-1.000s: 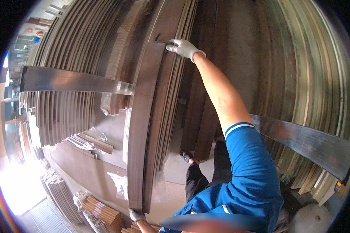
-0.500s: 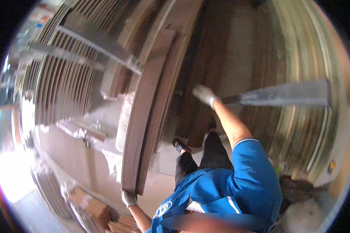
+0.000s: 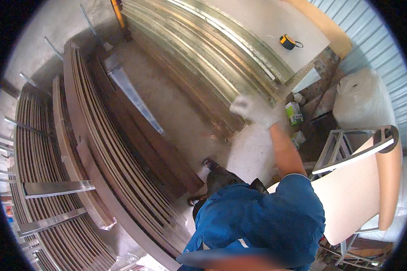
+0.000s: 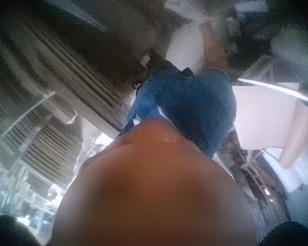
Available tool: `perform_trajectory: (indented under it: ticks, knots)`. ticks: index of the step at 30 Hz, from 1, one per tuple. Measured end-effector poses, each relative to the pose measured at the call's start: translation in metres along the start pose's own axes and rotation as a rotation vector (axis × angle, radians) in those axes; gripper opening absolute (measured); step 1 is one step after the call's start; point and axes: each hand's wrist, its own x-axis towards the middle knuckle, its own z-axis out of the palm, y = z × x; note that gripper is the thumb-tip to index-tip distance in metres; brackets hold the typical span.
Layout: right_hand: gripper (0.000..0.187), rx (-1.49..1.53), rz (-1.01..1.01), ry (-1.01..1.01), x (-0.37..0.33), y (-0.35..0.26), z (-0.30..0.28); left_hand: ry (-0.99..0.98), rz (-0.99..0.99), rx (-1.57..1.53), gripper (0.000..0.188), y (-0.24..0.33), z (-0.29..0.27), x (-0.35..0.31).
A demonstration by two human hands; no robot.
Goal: The person reviews a clipboard, then uses a tape measure to measure the length of several wooden planks in a warehouse. The person picks up planks, measures them, and places them back on the stack.
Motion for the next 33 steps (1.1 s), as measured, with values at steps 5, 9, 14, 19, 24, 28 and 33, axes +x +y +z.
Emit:
perform_trajectory:
  ticks: [5, 9, 14, 19, 24, 28, 33]
  knots:
    - [0.041, -0.215, 0.075, 0.658, 0.052, 0.068, -0.171, 0.03, -0.017, -0.004, 0.03, -0.019, 0.023, -0.027]
    - [0.067, -0.615, -0.15, 0.271, 0.11, 0.176, -0.233, 0.095, -0.108, -0.123, 0.03, -0.087, 0.032, -0.089]
    - [0.059, 0.15, 0.133, -0.078, 0.165, 0.251, -0.243, 0.001, 0.011, -0.127, 0.033, -0.108, 0.105, -0.154]
    - [0.059, 0.233, -0.064, 0.08, 0.145, 0.168, -0.212, -0.193, 0.486, 0.019, 0.029, 0.023, 0.223, -0.201]
    - [0.07, 0.684, -0.417, -0.271, 0.09, 0.001, -0.069, -0.309, 1.121, 0.237, 0.07, 0.12, 0.305, -0.289]
    - [0.061, 0.988, -0.377, -0.742, 0.034, -0.105, 0.068, -0.33, 1.468, 0.259, 0.094, 0.149, 0.33, -0.327]
    - [0.061, 0.987, -0.386, -1.045, -0.038, -0.192, 0.135, -0.174, 1.281, -0.05, 0.075, 0.141, 0.274, -0.321]
